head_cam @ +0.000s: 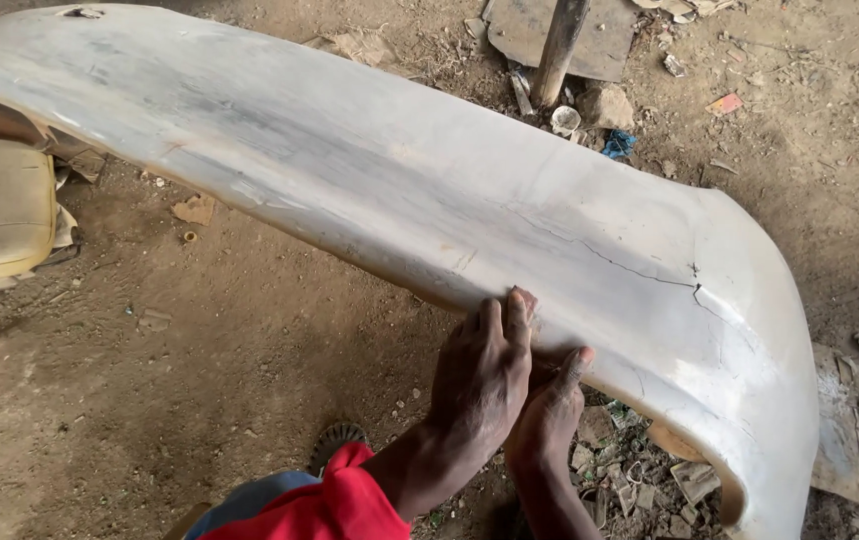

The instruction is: The person sands a white car bumper with a sanding block, focusing on a cracked area. They use both hands to rub the surface, then switch to using their right hand to wipe the area clean.

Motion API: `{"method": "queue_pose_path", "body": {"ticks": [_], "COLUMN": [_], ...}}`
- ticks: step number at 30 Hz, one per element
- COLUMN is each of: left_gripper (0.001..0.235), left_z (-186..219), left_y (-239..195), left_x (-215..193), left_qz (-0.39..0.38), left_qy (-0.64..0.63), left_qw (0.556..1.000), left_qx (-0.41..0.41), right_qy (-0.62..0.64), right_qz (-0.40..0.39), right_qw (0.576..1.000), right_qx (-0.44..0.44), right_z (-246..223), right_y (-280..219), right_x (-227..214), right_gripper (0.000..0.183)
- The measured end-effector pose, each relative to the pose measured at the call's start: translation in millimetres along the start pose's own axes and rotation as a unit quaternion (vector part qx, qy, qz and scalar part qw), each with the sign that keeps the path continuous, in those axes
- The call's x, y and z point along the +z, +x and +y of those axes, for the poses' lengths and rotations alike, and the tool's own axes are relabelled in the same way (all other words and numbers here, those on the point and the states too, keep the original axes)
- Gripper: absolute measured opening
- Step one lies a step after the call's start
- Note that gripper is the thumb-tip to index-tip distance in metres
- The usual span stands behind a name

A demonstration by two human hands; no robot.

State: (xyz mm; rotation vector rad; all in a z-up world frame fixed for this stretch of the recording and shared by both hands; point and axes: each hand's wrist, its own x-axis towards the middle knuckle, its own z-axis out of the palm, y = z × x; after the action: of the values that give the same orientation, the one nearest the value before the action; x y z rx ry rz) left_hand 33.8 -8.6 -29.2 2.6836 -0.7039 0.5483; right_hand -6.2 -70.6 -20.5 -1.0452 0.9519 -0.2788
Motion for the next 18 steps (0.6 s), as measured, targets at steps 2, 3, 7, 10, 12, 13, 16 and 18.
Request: {"method": "queue_pose_path", "body": {"ticks": [2,3,7,10,12,13,16,18], "left_gripper": [0.057,0.056,0.046,0.052,0.045,0.045,0.056,0.039], "left_z": [4.1,6.3,-4.4,-5.6,4.3,5.2,6.5,-1.5], "left_y": [-6.5,-10.3,7.4,8.0,1.1,0.9,-2.1,13.1], "left_x": [-6.7,-10.1,-5.7,2.5,-3.4,-4.5,-10.1,-14.2], "left_qz": [-0.004,-0.007,0.011,0.007,0.05,0.051,-0.039,0.038], "left_qy": [-0.005,-0.008,-0.03,-0.022,0.029,0.028,-0.029,-0.021], "left_qw": [1.0,1.0,0.999,1.0,0.998,0.998,0.999,0.999], "left_qx": [0.009,0.017,0.014,0.0,0.011,0.012,0.019,0.026], "right_qy": [-0.036,-0.072,-0.07,0.077,-0.09,-0.09,-0.13,-0.082], "right_qz": [0.008,0.013,0.011,-0.025,0.016,0.017,0.018,-0.005], "right_qw": [0.999,0.997,0.997,0.997,0.996,0.996,0.991,0.996], "right_qx": [0.0,0.0,-0.024,-0.001,0.007,0.006,-0.017,-0.023], "right_z": [-7.7,-11.2,1.1,7.2,-8.9,-10.5,-11.9,-18.8], "right_y": [-1.8,-2.9,8.2,9.4,-4.3,-0.8,-1.7,-6.2], "right_x": [-0.9,-1.9,0.9,-0.6,1.6,1.2,-2.8,5.5], "right_gripper": [0.084,0.083,0.085,0.083,0.087,0.087,0.091,0.089]}}
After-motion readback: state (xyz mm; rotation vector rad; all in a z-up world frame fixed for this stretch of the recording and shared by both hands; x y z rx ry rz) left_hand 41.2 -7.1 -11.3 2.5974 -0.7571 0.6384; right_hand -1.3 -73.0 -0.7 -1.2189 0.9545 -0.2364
